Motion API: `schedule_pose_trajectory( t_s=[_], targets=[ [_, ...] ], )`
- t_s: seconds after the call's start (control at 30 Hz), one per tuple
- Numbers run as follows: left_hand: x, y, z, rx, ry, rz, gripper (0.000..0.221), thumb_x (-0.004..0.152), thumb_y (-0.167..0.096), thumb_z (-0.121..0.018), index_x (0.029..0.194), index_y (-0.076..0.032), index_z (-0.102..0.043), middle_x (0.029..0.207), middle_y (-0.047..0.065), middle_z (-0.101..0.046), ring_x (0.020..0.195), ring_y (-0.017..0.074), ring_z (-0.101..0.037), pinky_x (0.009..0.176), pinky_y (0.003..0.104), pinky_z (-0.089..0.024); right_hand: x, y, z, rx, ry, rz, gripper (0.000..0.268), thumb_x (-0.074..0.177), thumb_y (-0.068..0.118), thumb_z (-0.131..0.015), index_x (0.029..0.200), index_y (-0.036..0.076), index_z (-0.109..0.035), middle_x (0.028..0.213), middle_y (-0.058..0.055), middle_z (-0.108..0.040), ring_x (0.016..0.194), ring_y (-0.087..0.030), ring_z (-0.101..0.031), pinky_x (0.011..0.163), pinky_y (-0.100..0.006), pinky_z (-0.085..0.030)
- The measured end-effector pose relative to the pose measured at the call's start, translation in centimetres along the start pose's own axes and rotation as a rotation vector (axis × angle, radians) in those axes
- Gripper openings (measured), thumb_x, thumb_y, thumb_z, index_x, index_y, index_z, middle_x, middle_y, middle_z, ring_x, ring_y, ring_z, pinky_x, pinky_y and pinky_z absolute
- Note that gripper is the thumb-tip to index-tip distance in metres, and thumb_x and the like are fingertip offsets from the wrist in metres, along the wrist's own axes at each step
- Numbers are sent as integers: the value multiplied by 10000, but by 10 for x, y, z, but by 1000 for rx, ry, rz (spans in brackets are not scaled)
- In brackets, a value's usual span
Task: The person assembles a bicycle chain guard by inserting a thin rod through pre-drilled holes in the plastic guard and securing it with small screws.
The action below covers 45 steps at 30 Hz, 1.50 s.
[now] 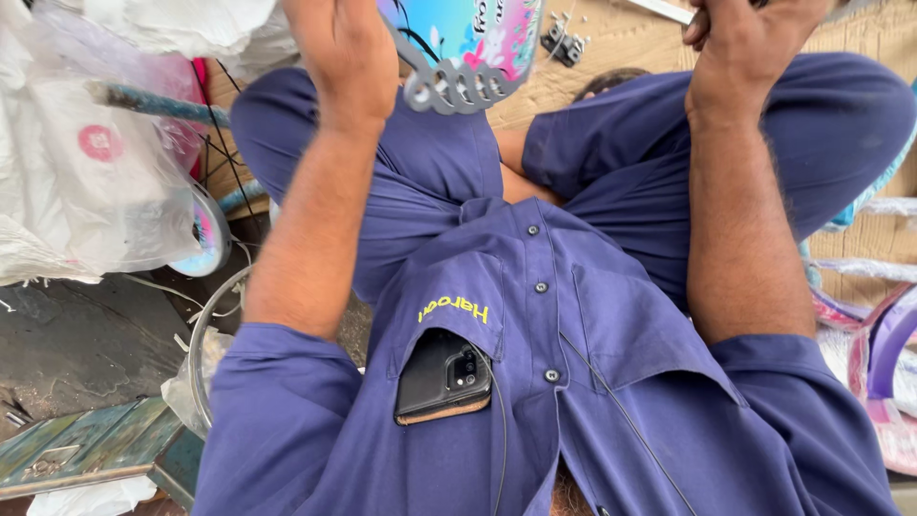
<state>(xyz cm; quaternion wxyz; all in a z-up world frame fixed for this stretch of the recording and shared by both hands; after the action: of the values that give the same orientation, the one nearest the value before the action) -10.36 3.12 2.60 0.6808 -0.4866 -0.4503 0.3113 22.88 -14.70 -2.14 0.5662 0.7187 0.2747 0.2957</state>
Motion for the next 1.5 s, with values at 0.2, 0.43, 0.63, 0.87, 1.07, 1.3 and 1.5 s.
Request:
schedule_pose_trajectory(
  t_s=[0.2,0.43,0.63,0.87,1.07,1.3,1.5],
  targets=[
    [-28,-6,24,-6,-166,215,599,917,-2,-777,1405,0,-430,1272,74,-576,1179,147,-573,1074,335,-485,-23,52,-61,-182,167,-159,668,1103,-65,-718,1595,35,-276,1039,-118,-716,724,-113,-644,610,-248,-550],
    [-46,6,43,-354,65,467,591,898,93,-709,1452,-17,-533,1265,56,-667,1127,109,-650,1012,274,-546,-91,105,-131,-631,587,-241,733,918,12,-785,1576,57,-465,1004,-142,-742,726,-102,-624,640,-279,-520],
    [-35,7,36,-433,82,526,565,847,108,-746,1374,-25,-593,1191,38,-703,1085,103,-674,998,283,-565,-131,126,-178,-818,572,-51,665,916,64,-765,1515,44,-478,934,-83,-764,629,-160,-687,610,-316,-532],
    [-34,9,38,-461,108,527,511,875,90,-747,1361,-14,-628,1217,44,-701,1109,104,-668,1005,290,-566,-113,116,-182,-914,704,-136,697,849,71,-757,1499,78,-508,901,-90,-774,581,-224,-660,564,-360,-510],
    [-35,9,37,-450,66,562,443,914,24,-796,1331,1,-648,1213,77,-727,1101,127,-690,990,309,-585,-113,115,-184,-886,715,-150,668,842,102,-777,1469,80,-548,863,-93,-758,613,-214,-683,578,-350,-524],
    [-32,6,35,-479,39,488,428,900,4,-771,1299,-47,-625,1211,55,-734,1123,102,-698,1008,282,-580,-106,114,-183,-860,734,-70,637,857,106,-791,1456,96,-575,859,-77,-756,660,-211,-703,606,-348,-539],
    [-34,6,36,-305,17,484,369,907,0,-821,1245,-22,-674,1102,58,-749,1004,100,-709,895,272,-609,-103,113,-186,-872,757,-77,640,851,86,-784,1457,98,-577,856,-59,-764,675,-214,-719,618,-355,-551]
  ],
)
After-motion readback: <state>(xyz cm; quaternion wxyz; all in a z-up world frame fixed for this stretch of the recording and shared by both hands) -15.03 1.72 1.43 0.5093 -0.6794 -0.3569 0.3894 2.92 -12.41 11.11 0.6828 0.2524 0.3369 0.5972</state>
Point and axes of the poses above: each hand's wrist, its own x-axis towards the middle knuckle, its own z-axis out of the back of the hand, y = z × x, the point moved 2 cm from there along x, towards the middle knuckle
